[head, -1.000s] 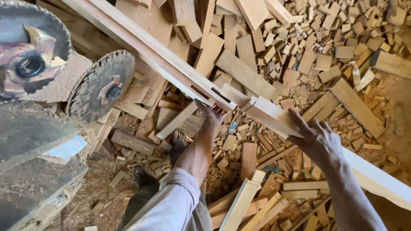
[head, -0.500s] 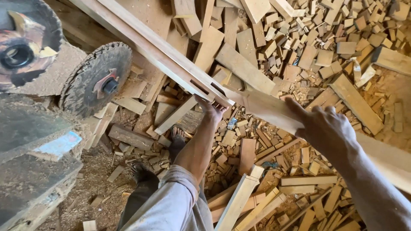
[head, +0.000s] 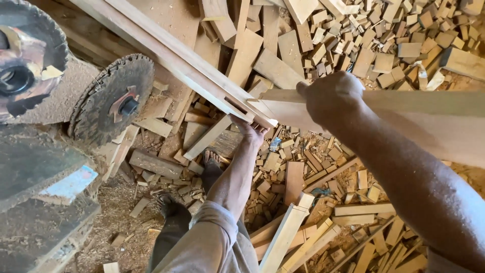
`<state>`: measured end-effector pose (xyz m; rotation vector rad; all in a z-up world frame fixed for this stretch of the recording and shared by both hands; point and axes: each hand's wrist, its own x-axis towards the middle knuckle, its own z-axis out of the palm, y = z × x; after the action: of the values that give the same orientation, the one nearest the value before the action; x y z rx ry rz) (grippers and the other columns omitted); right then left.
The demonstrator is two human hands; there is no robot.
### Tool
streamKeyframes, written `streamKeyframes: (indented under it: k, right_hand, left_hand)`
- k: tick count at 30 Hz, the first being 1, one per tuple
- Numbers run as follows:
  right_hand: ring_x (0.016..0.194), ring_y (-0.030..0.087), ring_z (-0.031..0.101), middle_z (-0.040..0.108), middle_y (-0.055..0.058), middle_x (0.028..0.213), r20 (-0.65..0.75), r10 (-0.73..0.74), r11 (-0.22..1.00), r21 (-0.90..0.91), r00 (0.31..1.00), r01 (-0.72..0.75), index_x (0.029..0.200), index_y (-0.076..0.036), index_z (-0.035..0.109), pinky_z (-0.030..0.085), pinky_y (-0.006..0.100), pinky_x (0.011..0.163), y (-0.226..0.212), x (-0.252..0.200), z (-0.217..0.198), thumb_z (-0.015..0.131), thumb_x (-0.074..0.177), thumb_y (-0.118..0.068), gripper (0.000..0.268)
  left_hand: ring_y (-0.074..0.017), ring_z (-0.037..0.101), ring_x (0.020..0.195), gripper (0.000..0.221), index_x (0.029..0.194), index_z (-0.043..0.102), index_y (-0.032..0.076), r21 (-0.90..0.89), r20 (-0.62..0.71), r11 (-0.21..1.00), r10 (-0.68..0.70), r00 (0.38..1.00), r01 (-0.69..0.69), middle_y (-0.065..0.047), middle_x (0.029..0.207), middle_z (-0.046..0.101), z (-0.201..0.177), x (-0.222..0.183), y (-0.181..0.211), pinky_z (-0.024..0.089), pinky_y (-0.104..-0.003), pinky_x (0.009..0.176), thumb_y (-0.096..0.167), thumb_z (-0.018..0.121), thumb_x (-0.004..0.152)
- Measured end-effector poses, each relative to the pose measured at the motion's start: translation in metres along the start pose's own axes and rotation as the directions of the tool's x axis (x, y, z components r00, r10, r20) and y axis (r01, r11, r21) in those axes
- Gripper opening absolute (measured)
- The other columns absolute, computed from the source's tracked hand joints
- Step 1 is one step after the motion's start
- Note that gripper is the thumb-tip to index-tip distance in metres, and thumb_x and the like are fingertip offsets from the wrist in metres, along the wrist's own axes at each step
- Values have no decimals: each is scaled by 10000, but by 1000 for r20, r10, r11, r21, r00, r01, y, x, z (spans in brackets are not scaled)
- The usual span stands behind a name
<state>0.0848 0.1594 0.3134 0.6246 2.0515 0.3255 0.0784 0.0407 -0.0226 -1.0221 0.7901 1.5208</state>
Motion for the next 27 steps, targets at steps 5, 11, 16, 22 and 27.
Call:
streamKeyframes:
  k: [5,11,16,22,27]
  right_hand:
    - [586,71,686,589,-90,600,63,-19,999,-27,998,21,861,-198,683,644,221,621,4,-4,-8,439,1096,-381,385]
    - [687,122,727,669,-33,675,205,27,1000,5,978,-29,943,-149,709,658,249,674,-3,-30,-46,459,1109,-374,375]
    - [603,150,701,596,-12,593,117,-4,997,-77,993,13,795,-154,697,663,301,602,-11,25,-10,543,1025,-320,323]
    - [871,176,725,753,136,1004,413,-74,963,-206,908,173,1125,-81,698,675,310,810,-32,44,-71,596,1036,-130,144]
    - [918,223,736,767,217,1081,341,-63,923,-337,938,185,1187,-66,713,649,309,791,-57,64,-69,596,1041,-171,215]
  left_hand:
    - [-433,484,1330,1347,1642,117,319,9,20,1000,23,1000,-23,-186,1450,397,-3,2,-2,277,-718,1172,1099,428,589]
    - [-469,476,1348,1317,1656,82,327,11,69,996,86,994,-87,-229,1488,368,7,-10,4,275,-735,1167,1084,393,624]
    - [-427,484,1325,1347,1637,139,318,15,12,999,38,999,-38,-188,1437,396,6,-17,4,270,-717,1173,1087,453,577]
    - [-429,524,1382,1076,1545,455,206,-13,-123,998,-57,991,56,-248,1540,504,12,-22,12,454,-677,1085,886,355,718]
    - [-450,409,1476,1141,1640,281,199,-34,-162,999,-29,986,24,-279,1627,347,10,-23,7,399,-679,1135,886,332,731]
